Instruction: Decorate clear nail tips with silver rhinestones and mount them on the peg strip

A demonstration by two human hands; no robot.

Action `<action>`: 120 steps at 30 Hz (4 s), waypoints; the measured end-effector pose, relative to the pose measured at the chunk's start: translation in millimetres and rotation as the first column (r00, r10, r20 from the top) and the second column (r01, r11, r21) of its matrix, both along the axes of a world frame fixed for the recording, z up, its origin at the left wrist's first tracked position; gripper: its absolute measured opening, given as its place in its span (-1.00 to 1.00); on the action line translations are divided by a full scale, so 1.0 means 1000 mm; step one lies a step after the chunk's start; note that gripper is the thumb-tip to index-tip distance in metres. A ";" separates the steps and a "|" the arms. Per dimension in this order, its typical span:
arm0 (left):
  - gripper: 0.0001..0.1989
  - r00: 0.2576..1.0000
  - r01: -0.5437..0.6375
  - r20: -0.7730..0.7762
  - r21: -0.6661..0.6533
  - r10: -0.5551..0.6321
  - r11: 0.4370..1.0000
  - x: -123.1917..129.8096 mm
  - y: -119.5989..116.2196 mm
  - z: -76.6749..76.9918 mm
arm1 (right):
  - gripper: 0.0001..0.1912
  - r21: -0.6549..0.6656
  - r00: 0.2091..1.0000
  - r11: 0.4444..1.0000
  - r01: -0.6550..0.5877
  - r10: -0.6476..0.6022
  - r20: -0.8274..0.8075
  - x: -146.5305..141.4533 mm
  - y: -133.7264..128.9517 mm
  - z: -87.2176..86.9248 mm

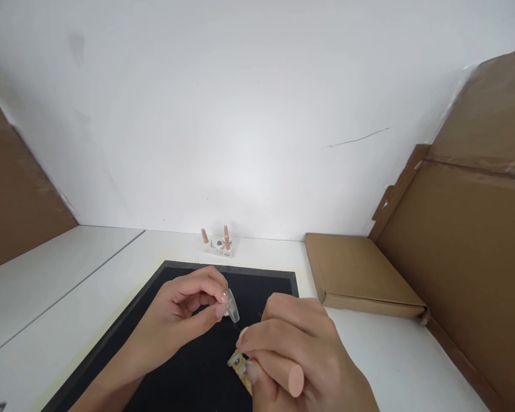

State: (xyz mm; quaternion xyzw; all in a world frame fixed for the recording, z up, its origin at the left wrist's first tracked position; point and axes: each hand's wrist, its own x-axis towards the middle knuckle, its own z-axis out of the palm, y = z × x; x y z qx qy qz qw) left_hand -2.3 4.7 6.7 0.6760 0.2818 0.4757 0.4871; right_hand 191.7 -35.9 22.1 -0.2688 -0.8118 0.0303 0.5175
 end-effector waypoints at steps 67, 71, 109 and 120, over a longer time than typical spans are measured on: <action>-0.80 0.997 0.044 0.065 0.055 -0.047 0.998 -0.004 0.001 0.001 | -0.68 0.014 0.999 0.999 -0.047 0.047 0.017 0.002 0.002 0.005; -0.81 0.995 0.050 0.085 0.034 -0.053 0.998 -0.004 0.001 0.000 | -0.76 -0.015 0.999 0.999 -0.034 0.034 0.029 0.003 0.000 0.003; -0.83 0.995 0.029 0.090 0.042 -0.033 0.999 -0.002 0.000 0.001 | -0.75 0.022 0.995 0.995 -0.102 0.102 -0.016 0.001 0.001 0.008; -0.83 0.994 0.050 0.100 0.013 -0.052 0.999 -0.004 0.003 -0.002 | -0.76 0.036 0.998 0.997 -0.069 0.070 -0.005 0.000 0.003 0.007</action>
